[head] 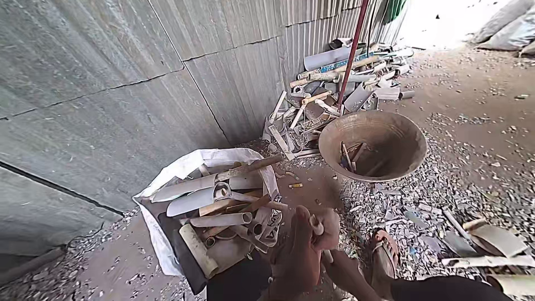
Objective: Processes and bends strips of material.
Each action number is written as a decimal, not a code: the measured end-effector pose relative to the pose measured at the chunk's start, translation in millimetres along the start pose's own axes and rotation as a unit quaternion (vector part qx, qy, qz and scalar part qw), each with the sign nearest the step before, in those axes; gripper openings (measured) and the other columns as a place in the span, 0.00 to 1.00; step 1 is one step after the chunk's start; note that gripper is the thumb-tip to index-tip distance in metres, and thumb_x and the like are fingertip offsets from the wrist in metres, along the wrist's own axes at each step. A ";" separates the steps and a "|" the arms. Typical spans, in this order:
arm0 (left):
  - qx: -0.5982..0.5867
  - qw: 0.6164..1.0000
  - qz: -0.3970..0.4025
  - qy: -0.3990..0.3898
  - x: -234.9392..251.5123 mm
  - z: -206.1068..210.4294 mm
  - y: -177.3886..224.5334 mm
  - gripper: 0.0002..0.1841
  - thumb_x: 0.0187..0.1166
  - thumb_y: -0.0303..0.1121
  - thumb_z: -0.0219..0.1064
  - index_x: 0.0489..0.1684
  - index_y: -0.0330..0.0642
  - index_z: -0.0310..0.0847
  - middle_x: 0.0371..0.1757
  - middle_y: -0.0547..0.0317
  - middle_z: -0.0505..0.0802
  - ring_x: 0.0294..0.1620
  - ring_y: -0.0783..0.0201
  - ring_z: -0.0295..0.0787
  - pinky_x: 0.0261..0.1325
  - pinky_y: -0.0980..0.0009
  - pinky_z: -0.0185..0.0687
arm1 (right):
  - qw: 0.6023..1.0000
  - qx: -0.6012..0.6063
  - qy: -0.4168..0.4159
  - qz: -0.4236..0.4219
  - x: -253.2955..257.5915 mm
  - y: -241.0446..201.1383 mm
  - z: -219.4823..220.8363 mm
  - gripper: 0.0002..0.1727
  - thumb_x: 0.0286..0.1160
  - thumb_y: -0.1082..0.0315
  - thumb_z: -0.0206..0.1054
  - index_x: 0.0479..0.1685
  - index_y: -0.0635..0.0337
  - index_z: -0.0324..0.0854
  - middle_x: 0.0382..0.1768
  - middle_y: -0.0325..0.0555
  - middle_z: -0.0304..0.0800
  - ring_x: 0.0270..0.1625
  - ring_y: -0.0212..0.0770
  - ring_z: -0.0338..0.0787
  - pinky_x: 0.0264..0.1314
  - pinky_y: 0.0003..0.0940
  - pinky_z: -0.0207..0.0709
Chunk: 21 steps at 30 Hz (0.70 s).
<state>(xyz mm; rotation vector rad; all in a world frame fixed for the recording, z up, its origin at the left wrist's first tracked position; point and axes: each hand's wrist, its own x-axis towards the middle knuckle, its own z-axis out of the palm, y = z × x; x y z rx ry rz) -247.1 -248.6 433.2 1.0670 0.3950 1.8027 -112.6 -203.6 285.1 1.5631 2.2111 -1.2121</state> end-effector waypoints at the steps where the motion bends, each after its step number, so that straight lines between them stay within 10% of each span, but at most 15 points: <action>1: -0.012 1.000 -0.013 0.000 -4.7 1.1 2.1 0.26 0.77 0.69 0.57 0.16 0.64 0.81 0.16 0.84 0.78 0.21 0.87 0.76 0.27 0.85 0.68 | 1.000 0.000 0.018 -0.009 2.4 4.7 0.0 0.21 0.87 0.59 0.57 0.58 0.68 0.86 0.55 0.67 0.90 0.64 0.66 0.87 0.70 0.72 0.67; 9: -0.043 0.993 -0.007 -0.107 -22.7 -10.4 -3.4 0.26 0.84 0.64 0.54 0.25 0.56 0.84 0.21 0.82 0.83 0.30 0.87 0.80 0.36 0.86 0.71 | 0.997 -0.014 0.049 0.057 -1.5 14.6 -32.2 0.17 0.81 0.67 0.59 0.62 0.58 0.86 0.65 0.58 0.89 0.71 0.58 0.85 0.74 0.59 0.72; 13: -0.077 0.986 0.049 -0.142 -51.5 -83.0 -40.5 0.30 0.84 0.64 0.52 0.29 0.46 0.82 0.25 0.64 0.86 0.35 0.63 0.87 0.41 0.66 0.81 | 0.994 -0.025 0.080 0.073 5.4 28.2 -34.9 0.17 0.79 0.64 0.60 0.62 0.55 0.86 0.65 0.55 0.89 0.72 0.56 0.85 0.76 0.60 0.71; 16: -0.107 0.986 0.029 -0.128 -38.5 -56.5 -25.0 0.28 0.80 0.65 0.58 0.20 0.52 0.80 0.18 0.72 0.82 0.25 0.72 0.83 0.33 0.74 0.78 | 0.992 -0.018 0.099 0.078 -9.4 23.1 -65.2 0.18 0.80 0.66 0.63 0.65 0.61 0.86 0.67 0.65 0.86 0.74 0.64 0.82 0.77 0.63 0.69; 21: -0.166 0.973 0.010 -0.161 1.4 -71.4 19.3 0.28 0.83 0.62 0.53 0.39 0.51 0.94 0.33 0.73 0.94 0.45 0.72 0.93 0.67 0.65 0.84 | 0.892 -0.055 0.447 -0.042 -79.9 80.4 -135.7 0.10 0.63 0.71 0.77 0.34 0.72 0.88 0.34 0.70 0.90 0.45 0.77 0.89 0.59 0.87 0.63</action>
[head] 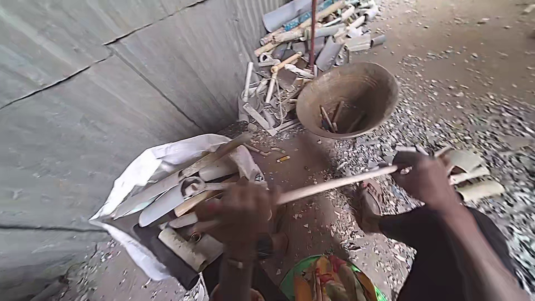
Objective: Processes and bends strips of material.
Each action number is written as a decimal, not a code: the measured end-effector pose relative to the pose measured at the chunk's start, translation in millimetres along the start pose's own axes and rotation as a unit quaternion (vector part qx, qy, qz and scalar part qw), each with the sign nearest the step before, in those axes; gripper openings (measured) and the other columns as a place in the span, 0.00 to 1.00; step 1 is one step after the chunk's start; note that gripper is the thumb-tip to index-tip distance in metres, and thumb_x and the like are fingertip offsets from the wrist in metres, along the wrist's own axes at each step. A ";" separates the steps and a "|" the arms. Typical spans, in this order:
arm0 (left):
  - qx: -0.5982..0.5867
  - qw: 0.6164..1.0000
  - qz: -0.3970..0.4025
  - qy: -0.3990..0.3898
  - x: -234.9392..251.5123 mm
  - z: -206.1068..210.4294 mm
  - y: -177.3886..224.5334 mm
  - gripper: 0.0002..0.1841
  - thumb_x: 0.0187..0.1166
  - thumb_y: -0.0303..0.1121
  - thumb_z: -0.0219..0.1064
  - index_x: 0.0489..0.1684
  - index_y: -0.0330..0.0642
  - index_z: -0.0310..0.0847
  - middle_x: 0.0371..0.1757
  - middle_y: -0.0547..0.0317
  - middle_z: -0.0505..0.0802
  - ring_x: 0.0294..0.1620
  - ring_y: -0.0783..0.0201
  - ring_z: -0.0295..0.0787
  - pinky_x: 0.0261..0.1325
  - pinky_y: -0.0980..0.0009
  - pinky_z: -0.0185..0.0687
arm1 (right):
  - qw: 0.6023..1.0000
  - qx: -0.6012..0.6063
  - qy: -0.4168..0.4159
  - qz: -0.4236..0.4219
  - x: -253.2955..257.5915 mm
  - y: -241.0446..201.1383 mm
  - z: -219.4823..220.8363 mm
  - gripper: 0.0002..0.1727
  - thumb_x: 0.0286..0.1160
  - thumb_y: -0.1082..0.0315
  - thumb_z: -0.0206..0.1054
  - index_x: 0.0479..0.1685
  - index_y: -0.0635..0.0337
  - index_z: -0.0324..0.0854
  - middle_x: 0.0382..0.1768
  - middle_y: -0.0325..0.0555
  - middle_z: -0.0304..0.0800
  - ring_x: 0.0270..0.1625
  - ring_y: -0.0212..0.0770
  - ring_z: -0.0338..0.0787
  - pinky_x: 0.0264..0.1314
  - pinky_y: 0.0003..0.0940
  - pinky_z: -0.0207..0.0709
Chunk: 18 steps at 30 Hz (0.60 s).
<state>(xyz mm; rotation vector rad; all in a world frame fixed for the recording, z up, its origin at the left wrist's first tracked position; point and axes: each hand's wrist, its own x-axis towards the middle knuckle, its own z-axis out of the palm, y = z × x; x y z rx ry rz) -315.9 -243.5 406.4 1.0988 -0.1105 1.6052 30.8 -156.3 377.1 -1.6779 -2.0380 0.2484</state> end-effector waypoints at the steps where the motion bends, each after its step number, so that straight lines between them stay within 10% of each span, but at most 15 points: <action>1: -0.022 1.000 0.017 0.003 1.1 -14.7 4.9 0.28 0.86 0.59 0.51 0.34 0.49 0.92 0.28 0.72 0.92 0.40 0.71 0.92 0.64 0.63 0.85 | 0.998 -0.005 0.050 -0.049 -4.6 16.8 -21.3 0.11 0.60 0.68 0.79 0.28 0.70 0.86 0.29 0.64 0.89 0.38 0.71 0.89 0.57 0.84 0.64; 5: -0.065 0.986 0.017 0.155 9.8 -43.3 0.9 0.29 0.91 0.44 0.41 0.15 0.47 0.77 0.12 0.69 0.79 0.20 0.69 0.82 0.41 0.67 0.85 | 0.990 0.028 0.027 -0.134 -49.2 49.1 -69.8 0.27 0.58 0.32 0.69 0.22 0.47 0.83 0.19 0.25 0.77 0.25 0.22 0.75 0.32 0.31 0.70; 9: 0.006 0.938 -0.144 0.314 17.2 -45.3 -4.1 0.30 0.91 0.46 0.35 0.25 0.49 0.83 0.25 0.63 0.89 0.31 0.64 0.91 0.45 0.61 0.92 | 0.989 0.006 0.046 -0.141 -97.6 73.1 -69.2 0.33 0.75 0.28 0.57 0.26 0.49 0.85 0.21 0.28 0.79 0.25 0.26 0.78 0.29 0.30 0.72; 13: 0.238 0.805 -0.170 0.516 15.3 -17.0 -44.9 0.13 0.92 0.44 0.37 0.54 0.56 0.67 0.47 0.71 0.85 0.47 0.71 0.87 0.52 0.66 0.85 | 0.976 -0.072 0.164 -0.121 -114.6 104.2 -76.3 0.24 0.77 0.48 0.65 0.39 0.65 0.91 0.34 0.56 0.90 0.38 0.58 0.88 0.49 0.61 0.69; 15: 0.409 0.792 -0.112 0.440 -4.0 4.1 -82.6 0.13 0.90 0.34 0.44 0.67 0.49 0.63 0.54 0.68 0.78 0.50 0.71 0.82 0.51 0.67 0.81 | 0.966 -0.097 0.220 -0.090 -117.5 114.5 -71.7 0.18 0.74 0.54 0.71 0.39 0.63 0.92 0.35 0.57 0.92 0.39 0.59 0.89 0.52 0.61 0.70; 18: 0.662 0.745 0.023 0.085 -18.7 18.1 -114.3 0.07 0.81 0.33 0.65 0.50 0.46 0.76 0.58 0.69 0.82 0.65 0.78 0.79 0.65 0.78 0.77 | 0.949 -0.116 0.279 -0.086 -116.0 121.1 -53.6 0.12 0.73 0.60 0.73 0.36 0.61 0.90 0.32 0.54 0.89 0.37 0.56 0.87 0.52 0.60 0.68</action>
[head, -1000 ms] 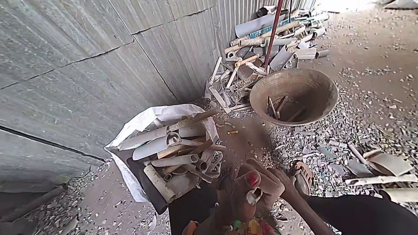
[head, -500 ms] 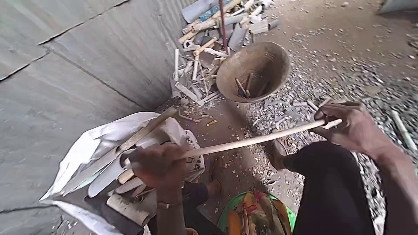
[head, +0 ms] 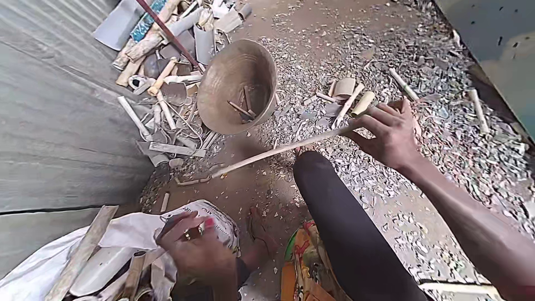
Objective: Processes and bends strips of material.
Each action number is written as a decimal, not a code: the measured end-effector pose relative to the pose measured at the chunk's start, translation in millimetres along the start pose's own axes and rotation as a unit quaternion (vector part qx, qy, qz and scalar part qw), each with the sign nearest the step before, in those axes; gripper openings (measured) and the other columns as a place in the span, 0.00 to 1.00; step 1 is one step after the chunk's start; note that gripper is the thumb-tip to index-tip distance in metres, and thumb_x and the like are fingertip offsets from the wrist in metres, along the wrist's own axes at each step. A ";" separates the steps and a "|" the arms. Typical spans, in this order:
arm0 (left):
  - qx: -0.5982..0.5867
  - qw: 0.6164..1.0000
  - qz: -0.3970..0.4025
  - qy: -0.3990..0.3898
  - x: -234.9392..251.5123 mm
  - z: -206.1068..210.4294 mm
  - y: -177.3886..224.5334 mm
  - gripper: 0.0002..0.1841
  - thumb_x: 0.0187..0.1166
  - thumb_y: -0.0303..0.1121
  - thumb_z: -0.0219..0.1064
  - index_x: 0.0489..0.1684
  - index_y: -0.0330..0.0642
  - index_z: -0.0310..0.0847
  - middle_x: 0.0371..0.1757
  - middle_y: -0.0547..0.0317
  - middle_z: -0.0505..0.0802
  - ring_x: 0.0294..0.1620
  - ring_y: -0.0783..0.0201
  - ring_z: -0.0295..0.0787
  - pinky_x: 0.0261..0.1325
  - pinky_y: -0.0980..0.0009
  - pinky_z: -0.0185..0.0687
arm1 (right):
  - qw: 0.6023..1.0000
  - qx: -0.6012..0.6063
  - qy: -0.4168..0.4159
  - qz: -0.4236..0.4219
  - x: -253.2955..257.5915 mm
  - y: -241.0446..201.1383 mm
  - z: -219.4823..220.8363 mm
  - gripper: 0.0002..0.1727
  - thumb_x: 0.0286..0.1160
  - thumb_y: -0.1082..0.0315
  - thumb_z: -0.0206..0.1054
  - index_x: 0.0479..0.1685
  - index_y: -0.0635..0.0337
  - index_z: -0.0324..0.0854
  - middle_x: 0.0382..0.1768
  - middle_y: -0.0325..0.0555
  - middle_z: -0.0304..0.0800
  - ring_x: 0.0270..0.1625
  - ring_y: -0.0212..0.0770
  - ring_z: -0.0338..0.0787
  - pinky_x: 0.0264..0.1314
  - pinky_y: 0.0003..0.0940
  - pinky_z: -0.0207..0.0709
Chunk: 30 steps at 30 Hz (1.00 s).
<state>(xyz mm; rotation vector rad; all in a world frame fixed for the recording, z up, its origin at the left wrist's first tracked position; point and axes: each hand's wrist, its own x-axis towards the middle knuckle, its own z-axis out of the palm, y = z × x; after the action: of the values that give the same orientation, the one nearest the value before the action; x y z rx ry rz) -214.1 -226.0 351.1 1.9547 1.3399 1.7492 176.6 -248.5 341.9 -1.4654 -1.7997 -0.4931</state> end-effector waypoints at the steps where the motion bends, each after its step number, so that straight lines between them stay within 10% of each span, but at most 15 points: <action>1: 0.085 0.990 0.087 -0.068 6.0 7.7 6.0 0.10 0.83 0.41 0.66 0.50 0.47 0.79 0.62 0.62 0.82 0.71 0.70 0.76 0.72 0.73 0.71 | 1.000 0.001 0.013 -0.010 -1.6 -1.3 6.8 0.10 0.74 0.61 0.73 0.35 0.61 0.89 0.32 0.53 0.89 0.37 0.55 0.87 0.52 0.59 0.68; 3: 0.212 0.944 0.182 -0.174 21.0 23.8 7.3 0.18 0.84 0.49 0.62 0.54 0.46 0.86 0.67 0.44 0.89 0.74 0.44 0.79 0.73 0.48 0.67 | 0.999 0.013 0.026 -0.025 -5.5 -5.9 20.1 0.09 0.74 0.63 0.73 0.36 0.60 0.89 0.33 0.52 0.89 0.37 0.53 0.86 0.54 0.57 0.68; 6: 0.254 0.881 0.127 -0.378 36.9 38.5 -24.9 0.28 0.87 0.55 0.54 0.73 0.45 0.81 0.70 0.47 0.89 0.72 0.40 0.83 0.71 0.33 0.70 | 0.999 0.028 0.011 -0.011 -13.1 -10.6 32.9 0.10 0.71 0.62 0.74 0.37 0.61 0.87 0.35 0.53 0.90 0.40 0.54 0.88 0.55 0.56 0.72; 9: 0.269 0.842 0.074 -0.461 38.9 40.1 -57.7 0.28 0.89 0.50 0.53 0.61 0.30 0.84 0.41 0.34 0.93 0.42 0.33 0.93 0.46 0.32 0.83 | 0.999 0.030 -0.034 -0.024 -15.9 -5.5 34.0 0.19 0.77 0.51 0.68 0.40 0.62 0.85 0.32 0.51 0.88 0.38 0.54 0.87 0.51 0.55 0.74; 13: 0.304 0.847 0.079 -0.428 39.8 25.8 -68.9 0.33 0.89 0.54 0.48 0.46 0.26 0.85 0.28 0.35 0.89 0.28 0.34 0.90 0.30 0.35 0.80 | 0.987 0.011 -0.148 -0.055 -13.0 13.1 27.1 0.26 0.85 0.46 0.56 0.37 0.63 0.85 0.27 0.52 0.82 0.33 0.55 0.85 0.36 0.49 0.74; 17: 0.356 0.850 0.087 -0.379 42.1 19.4 -82.1 0.38 0.86 0.62 0.47 0.33 0.28 0.83 0.25 0.36 0.87 0.26 0.34 0.88 0.28 0.37 0.76 | 0.960 0.013 -0.278 -0.030 -22.9 36.9 38.8 0.29 0.85 0.44 0.54 0.39 0.64 0.84 0.29 0.54 0.85 0.37 0.60 0.90 0.44 0.57 0.82; 30: 0.445 0.855 -0.028 -0.265 -16.8 24.4 -40.3 0.37 0.81 0.63 0.53 0.21 0.32 0.79 0.15 0.43 0.80 0.17 0.41 0.81 0.20 0.44 0.67 | 0.958 -0.108 -0.210 0.164 -59.5 -25.8 48.2 0.33 0.85 0.44 0.55 0.26 0.70 0.80 0.17 0.60 0.79 0.22 0.66 0.87 0.20 0.57 0.74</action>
<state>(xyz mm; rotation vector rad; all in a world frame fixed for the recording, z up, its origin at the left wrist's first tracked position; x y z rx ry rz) -210.5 -205.0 305.8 2.4798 2.1200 0.4145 141.1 -261.0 270.5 -2.1027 -1.8013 -0.2233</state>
